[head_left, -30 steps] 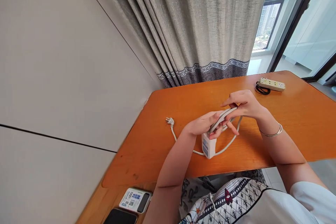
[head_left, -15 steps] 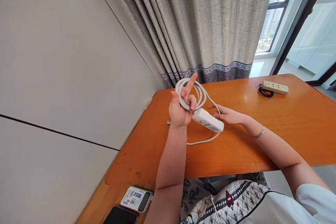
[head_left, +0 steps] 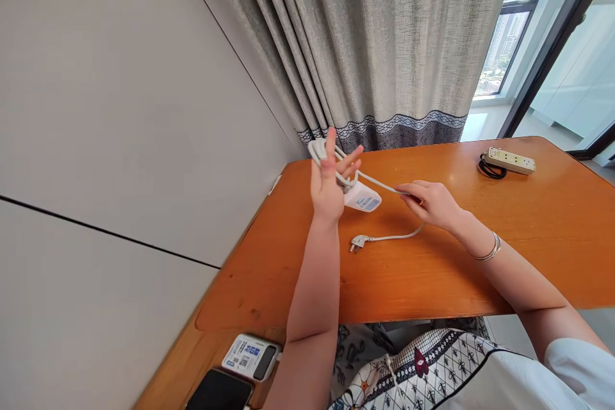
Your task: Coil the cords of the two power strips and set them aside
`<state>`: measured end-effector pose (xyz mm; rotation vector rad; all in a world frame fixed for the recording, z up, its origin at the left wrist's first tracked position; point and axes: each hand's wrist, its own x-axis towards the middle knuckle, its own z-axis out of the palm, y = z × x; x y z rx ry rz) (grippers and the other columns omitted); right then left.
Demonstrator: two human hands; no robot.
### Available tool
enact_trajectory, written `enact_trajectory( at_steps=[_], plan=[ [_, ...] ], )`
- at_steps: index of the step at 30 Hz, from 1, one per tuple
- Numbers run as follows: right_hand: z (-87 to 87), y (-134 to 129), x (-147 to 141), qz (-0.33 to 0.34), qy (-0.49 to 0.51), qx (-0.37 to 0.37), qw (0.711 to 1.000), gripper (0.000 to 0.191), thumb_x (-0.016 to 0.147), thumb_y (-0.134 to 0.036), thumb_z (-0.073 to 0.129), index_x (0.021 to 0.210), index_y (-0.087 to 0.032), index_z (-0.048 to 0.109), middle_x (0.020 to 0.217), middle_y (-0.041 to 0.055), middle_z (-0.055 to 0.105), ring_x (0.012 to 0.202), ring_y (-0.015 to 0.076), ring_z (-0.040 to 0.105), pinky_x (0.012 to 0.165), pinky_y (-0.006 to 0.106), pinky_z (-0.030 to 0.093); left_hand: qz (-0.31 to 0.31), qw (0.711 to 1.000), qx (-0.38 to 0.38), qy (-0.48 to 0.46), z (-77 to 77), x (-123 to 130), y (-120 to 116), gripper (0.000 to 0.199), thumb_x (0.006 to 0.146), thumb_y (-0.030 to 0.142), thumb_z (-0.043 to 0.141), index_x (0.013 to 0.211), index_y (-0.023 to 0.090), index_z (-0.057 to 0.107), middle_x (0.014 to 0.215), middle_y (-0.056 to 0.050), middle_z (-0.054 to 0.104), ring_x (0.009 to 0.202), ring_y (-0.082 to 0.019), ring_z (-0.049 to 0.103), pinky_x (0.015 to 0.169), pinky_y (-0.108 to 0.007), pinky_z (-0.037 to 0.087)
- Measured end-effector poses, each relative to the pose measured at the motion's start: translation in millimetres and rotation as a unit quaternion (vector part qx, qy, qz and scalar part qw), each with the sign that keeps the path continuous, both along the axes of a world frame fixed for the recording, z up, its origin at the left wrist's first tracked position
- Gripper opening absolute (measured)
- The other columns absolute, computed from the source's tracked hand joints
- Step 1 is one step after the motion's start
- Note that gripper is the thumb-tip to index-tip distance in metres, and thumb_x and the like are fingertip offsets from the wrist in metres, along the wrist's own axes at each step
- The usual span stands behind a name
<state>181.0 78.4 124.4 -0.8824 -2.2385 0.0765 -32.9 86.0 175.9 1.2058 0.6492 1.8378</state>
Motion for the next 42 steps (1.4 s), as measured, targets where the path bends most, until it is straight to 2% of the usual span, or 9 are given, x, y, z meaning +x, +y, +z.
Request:
enact_trajectory(
  at_steps=[3, 6, 12, 18, 21, 26, 30, 38, 42],
  plan=[
    [13.7, -18, -1, 0.04, -0.041, 0.038, 0.998, 0.03, 0.1, -0.024, 0.041, 0.115, -0.016, 0.066, 0.079, 0.0071, 0.068, 0.067, 0.015, 0.06, 0.061, 0.026, 0.043, -0.054, 0.994, 0.01, 0.092, -9.2, 14, -8, 0.048, 0.087, 0.054, 0.063, 0.127, 0.029, 0.059, 0.135, -0.007, 0.06, 0.112, -0.024, 0.068, 0.086, -0.028, 0.056],
    [24.7, -36, -2, 0.055, -0.051, 0.065, 0.995, 0.031, 0.101, -0.022, 0.039, 0.116, -0.016, 0.065, 0.081, 0.0073, 0.068, 0.068, 0.0145, 0.06, 0.059, 0.025, 0.042, -0.115, 0.979, -0.019, 0.168, -13.7, 22, -17, 0.058, 0.086, 0.048, 0.066, 0.138, 0.027, 0.054, 0.109, -0.006, 0.066, 0.106, -0.024, 0.07, 0.082, -0.028, 0.057],
    [42.7, -56, 4, 0.049, -0.049, 0.085, 0.994, 0.029, 0.102, -0.027, 0.04, 0.11, -0.021, 0.067, 0.085, 0.0057, 0.07, 0.068, 0.0134, 0.061, 0.059, 0.025, 0.044, -0.209, 0.939, -0.035, 0.271, -9.7, 31, -28, 0.05, 0.084, 0.052, 0.067, 0.123, 0.021, 0.066, 0.086, -0.005, 0.07, 0.077, -0.019, 0.067, 0.074, -0.028, 0.054],
    [54.6, -53, 16, 0.054, 0.037, -0.016, 0.998, 0.03, 0.093, -0.047, 0.061, 0.106, -0.02, 0.061, 0.077, 0.002, 0.07, 0.06, 0.0117, 0.06, 0.058, 0.022, 0.043, -0.43, 0.829, -0.088, 0.346, -15.7, 36, -30, 0.07, 0.085, 0.079, 0.035, 0.087, 0.016, 0.064, 0.05, -0.002, 0.058, 0.042, -0.013, 0.054, 0.043, -0.024, 0.041],
    [60.5, -52, 23, 0.032, 0.028, -0.072, 0.997, 0.037, 0.087, -0.052, 0.067, 0.104, -0.019, 0.061, 0.066, -0.002, 0.064, 0.054, 0.0099, 0.054, 0.054, 0.021, 0.038, -0.507, 0.776, -0.086, 0.364, -14.1, 35, -28, 0.074, 0.079, 0.085, 0.034, 0.086, 0.015, 0.058, 0.065, -0.006, 0.067, 0.041, -0.011, 0.053, 0.041, -0.024, 0.041],
    [68.7, -48, 35, 0.045, 0.005, -0.198, 0.979, 0.047, 0.076, -0.056, 0.076, 0.101, -0.018, 0.063, 0.06, -0.0066, 0.053, 0.05, 0.0071, 0.043, 0.051, 0.021, 0.031, -0.557, 0.685, -0.085, 0.461, -3.6, 32, -28, 0.05, 0.087, 0.067, 0.052, 0.088, 0.018, 0.052, 0.073, -0.004, 0.07, 0.042, -0.007, 0.052, 0.043, -0.02, 0.042],
    [66.3, -38, 39, 0.125, 0.095, -0.304, 0.94, 0.045, 0.077, -0.051, 0.077, 0.103, -0.017, 0.063, 0.062, -0.0073, 0.049, 0.054, 0.0071, 0.041, 0.051, 0.021, 0.033, -0.574, 0.722, -0.11, 0.371, -4.0, 32, -27, 0.052, 0.081, 0.07, 0.059, 0.085, 0.019, 0.048, 0.063, -0.001, 0.067, 0.038, -0.007, 0.049, 0.039, -0.019, 0.039],
    [62.1, -23, 45, 0.227, 0.192, -0.398, 0.868, 0.041, 0.077, -0.039, 0.08, 0.105, -0.016, 0.061, 0.062, -0.0087, 0.046, 0.05, 0.0055, 0.042, 0.046, 0.02, 0.035, -0.566, 0.799, -0.104, 0.177, -17.3, 22, -30, 0.05, 0.084, 0.065, 0.059, 0.07, 0.02, 0.043, 0.044, 0.0, 0.058, 0.022, -0.005, 0.032, 0.025, -0.017, 0.02],
    [46.0, -12, 35, 0.209, 0.229, -0.382, 0.87, 0.037, 0.087, -0.039, 0.067, 0.116, -0.018, 0.056, 0.078, -0.0045, 0.053, 0.051, 0.005, 0.047, 0.047, 0.02, 0.041, -0.481, 0.872, -0.079, 0.039, -11.9, 13, -24, 0.055, 0.08, 0.067, 0.062, 0.063, 0.021, 0.034, 0.052, -0.005, 0.068, 0.018, -0.004, 0.023, 0.022, -0.019, 0.012]
  ],
)
